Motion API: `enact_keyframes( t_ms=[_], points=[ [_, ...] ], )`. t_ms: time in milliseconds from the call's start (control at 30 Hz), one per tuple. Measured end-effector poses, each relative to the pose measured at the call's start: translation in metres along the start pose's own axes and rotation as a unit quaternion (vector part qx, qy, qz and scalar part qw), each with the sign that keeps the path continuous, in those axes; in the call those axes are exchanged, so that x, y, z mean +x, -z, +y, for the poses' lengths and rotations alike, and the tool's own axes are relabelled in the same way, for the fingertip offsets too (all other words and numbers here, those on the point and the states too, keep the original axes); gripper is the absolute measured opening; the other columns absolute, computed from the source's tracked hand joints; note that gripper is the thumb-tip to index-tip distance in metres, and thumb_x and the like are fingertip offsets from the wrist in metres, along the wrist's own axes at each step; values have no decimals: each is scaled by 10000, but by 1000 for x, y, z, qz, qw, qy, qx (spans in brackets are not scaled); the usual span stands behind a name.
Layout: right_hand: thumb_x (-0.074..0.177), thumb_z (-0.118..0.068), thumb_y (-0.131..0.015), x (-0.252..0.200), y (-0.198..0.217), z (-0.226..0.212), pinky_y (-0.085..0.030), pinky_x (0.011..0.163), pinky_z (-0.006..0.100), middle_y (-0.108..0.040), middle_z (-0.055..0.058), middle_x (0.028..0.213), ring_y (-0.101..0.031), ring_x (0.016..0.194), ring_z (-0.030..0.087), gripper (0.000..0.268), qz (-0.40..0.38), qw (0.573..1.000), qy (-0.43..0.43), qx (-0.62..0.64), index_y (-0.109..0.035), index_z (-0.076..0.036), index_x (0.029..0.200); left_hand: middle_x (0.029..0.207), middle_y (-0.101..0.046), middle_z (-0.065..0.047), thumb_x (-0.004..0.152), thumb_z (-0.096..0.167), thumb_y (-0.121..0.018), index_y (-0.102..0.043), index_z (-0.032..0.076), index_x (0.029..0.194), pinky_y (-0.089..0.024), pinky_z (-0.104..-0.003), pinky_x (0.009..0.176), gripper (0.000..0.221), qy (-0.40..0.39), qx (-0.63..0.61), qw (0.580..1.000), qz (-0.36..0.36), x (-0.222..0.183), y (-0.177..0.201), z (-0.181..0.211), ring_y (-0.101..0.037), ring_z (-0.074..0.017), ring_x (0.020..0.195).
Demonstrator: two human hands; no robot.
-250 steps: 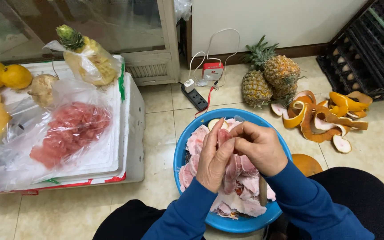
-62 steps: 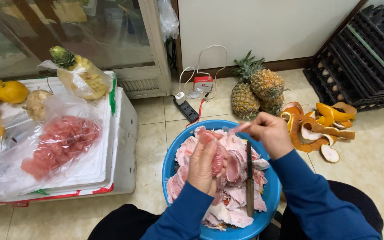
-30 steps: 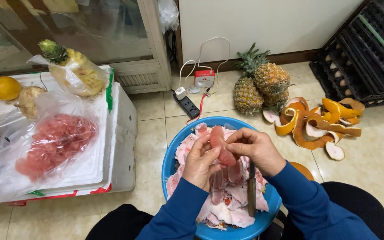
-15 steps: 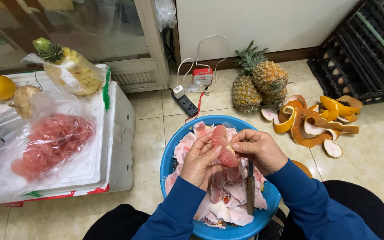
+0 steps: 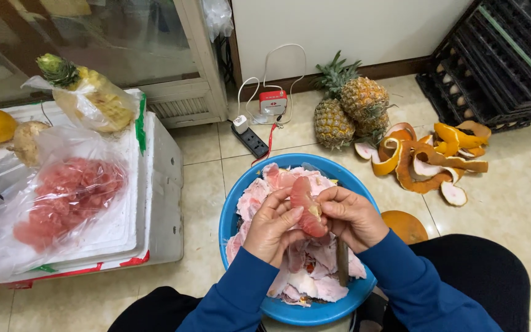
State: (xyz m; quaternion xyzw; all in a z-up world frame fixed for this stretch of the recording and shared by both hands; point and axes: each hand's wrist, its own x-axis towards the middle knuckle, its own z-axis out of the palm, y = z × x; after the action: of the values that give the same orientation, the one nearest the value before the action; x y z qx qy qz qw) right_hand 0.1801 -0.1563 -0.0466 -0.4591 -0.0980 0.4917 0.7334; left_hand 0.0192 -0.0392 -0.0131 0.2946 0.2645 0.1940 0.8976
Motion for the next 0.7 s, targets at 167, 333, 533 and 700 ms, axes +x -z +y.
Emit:
enact_keyframes(
  t_ms=[167, 333, 533, 700],
  points=[
    [801, 24, -796, -17, -7, 4, -595, 483, 328, -670, 189, 680, -696, 550, 236, 239, 27, 997, 34, -71, -681, 123, 985, 1028, -672, -74, 872, 102, -787, -613, 93, 1361, -672, -309, 639, 519, -42, 66, 997, 4, -6, 7, -13, -706, -158, 849],
    [764, 69, -806, -29, -15, 0, -541, 425, 314, -619, 177, 632, -607, 504, 227, 228, 42, 997, 11, -63, -687, 123, 952, 1066, -705, -44, 847, 88, -831, -707, 122, 1299, -620, -256, 813, 469, -178, 248, 952, 11, -17, 6, -14, -647, -97, 947],
    [763, 61, -811, -44, -5, 1, -515, 407, 304, -635, 204, 632, -600, 504, 218, 197, 18, 995, -11, -100, -680, 127, 894, 1060, -705, -43, 849, 78, -820, -717, 156, 1299, -617, -244, 793, 469, -192, 267, 943, 46, -29, 8, -12, -618, -97, 925],
    [684, 47, -891, -40, 6, 24, -555, 434, 286, -671, 171, 639, -636, 537, 197, 218, 10, 966, 65, -251, -747, 93, 841, 1009, -684, -64, 832, 50, -829, -672, 97, 1316, -629, -243, 747, 511, -172, 197, 964, 48, -23, 21, -23, -637, -89, 865]
  ],
)
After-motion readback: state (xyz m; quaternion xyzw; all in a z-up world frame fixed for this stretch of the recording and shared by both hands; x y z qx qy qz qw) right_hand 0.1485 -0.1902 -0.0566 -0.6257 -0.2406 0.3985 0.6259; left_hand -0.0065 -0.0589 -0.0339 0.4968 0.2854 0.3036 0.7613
